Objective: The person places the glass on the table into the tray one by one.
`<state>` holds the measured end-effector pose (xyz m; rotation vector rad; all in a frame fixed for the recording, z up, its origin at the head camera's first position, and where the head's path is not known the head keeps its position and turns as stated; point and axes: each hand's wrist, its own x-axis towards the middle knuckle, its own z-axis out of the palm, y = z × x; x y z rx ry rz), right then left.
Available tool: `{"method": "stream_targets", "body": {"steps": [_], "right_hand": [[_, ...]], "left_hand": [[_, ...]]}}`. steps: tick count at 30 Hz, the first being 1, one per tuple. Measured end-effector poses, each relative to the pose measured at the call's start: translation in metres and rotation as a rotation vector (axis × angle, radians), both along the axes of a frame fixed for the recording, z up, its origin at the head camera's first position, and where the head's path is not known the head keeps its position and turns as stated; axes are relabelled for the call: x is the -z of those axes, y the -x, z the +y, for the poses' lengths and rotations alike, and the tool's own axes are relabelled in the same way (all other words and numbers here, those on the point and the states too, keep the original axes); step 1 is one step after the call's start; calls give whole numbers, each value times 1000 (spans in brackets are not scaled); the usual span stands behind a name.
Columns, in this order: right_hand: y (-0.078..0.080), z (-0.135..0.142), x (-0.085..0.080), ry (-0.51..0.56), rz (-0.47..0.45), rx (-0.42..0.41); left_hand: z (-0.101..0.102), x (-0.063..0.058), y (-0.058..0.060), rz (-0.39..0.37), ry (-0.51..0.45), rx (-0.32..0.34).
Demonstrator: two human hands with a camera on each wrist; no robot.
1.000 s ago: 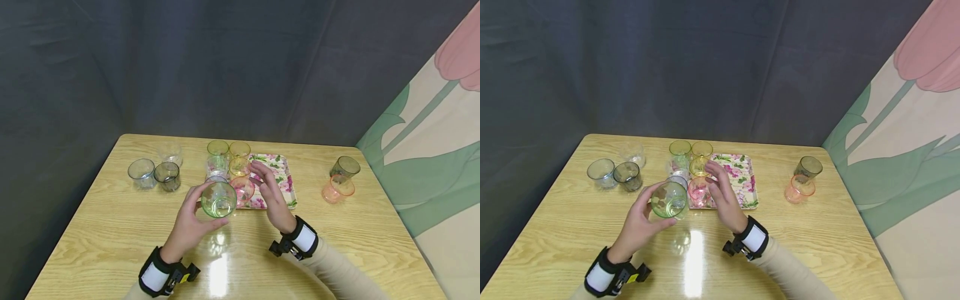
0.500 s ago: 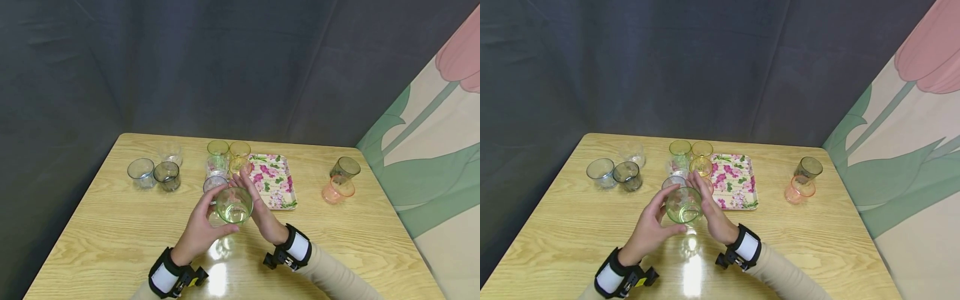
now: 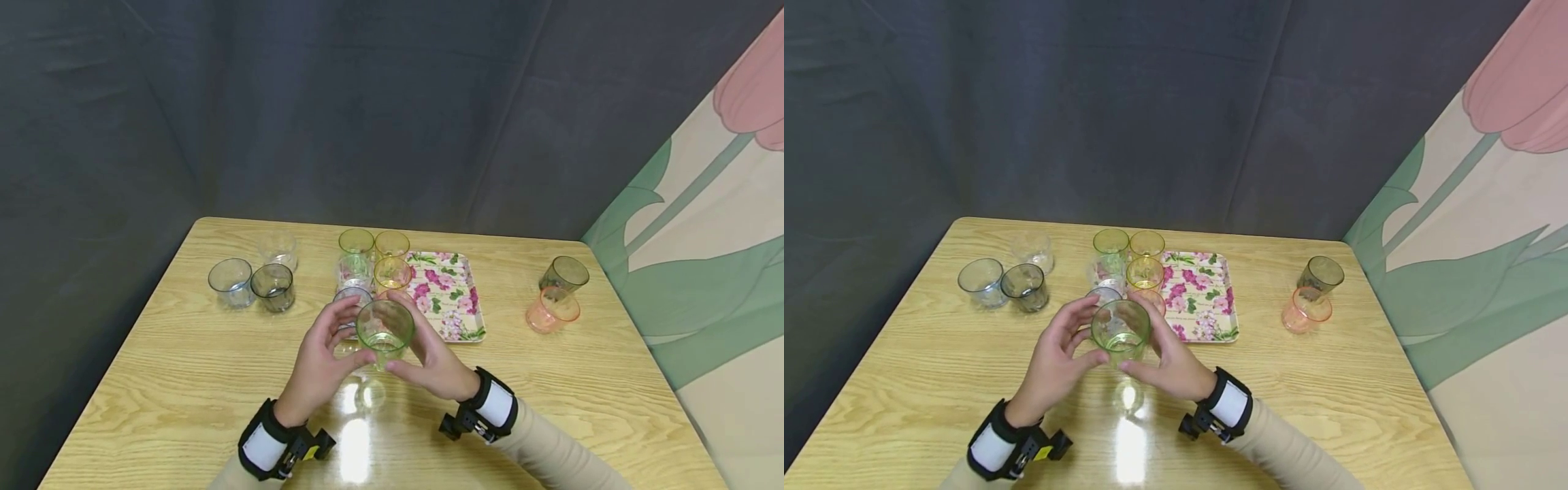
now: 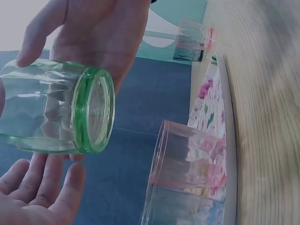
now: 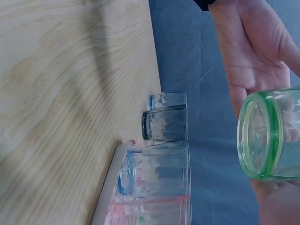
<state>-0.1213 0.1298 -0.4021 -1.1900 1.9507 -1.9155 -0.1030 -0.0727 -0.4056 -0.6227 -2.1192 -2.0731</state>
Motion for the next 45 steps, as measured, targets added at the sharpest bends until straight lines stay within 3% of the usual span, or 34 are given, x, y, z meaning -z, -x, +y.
{"method": "stream_targets", "body": {"steps": [5, 8, 10, 12, 15, 17, 22, 27, 30, 34, 41, 45], "right_hand": [[1, 4, 2, -12, -1, 48], [1, 10, 0, -13, -6, 73], [1, 15, -2, -8, -11, 93], [2, 21, -5, -5, -15, 116], [6, 31, -11, 12, -8, 141], [10, 39, -15, 20, 7, 161], [23, 59, -23, 18, 15, 255], [43, 73, -26, 13, -9, 332], [58, 79, -24, -21, -21, 395], [79, 80, -20, -77, -60, 509], [104, 65, -26, -201, -130, 681], [126, 66, -8, -284, -190, 749]], "left_hand": [[-2, 2, 2, 20, 23, 4], [-6, 5, 6, 35, 14, -40], [-10, 8, 12, 41, 1, -130], [-16, 13, 18, 28, -3, -264], [-25, 22, 29, -56, 42, -450], [-31, 29, 36, -154, 95, -505], [-40, 54, 48, -433, 189, -397], [-45, 75, 56, -576, 206, -317], [-45, 79, 57, -575, 207, -283], [-41, 80, 57, -501, 285, -257], [-34, 83, 57, -460, 323, -299], [-32, 84, 57, -444, 348, -323]]}}
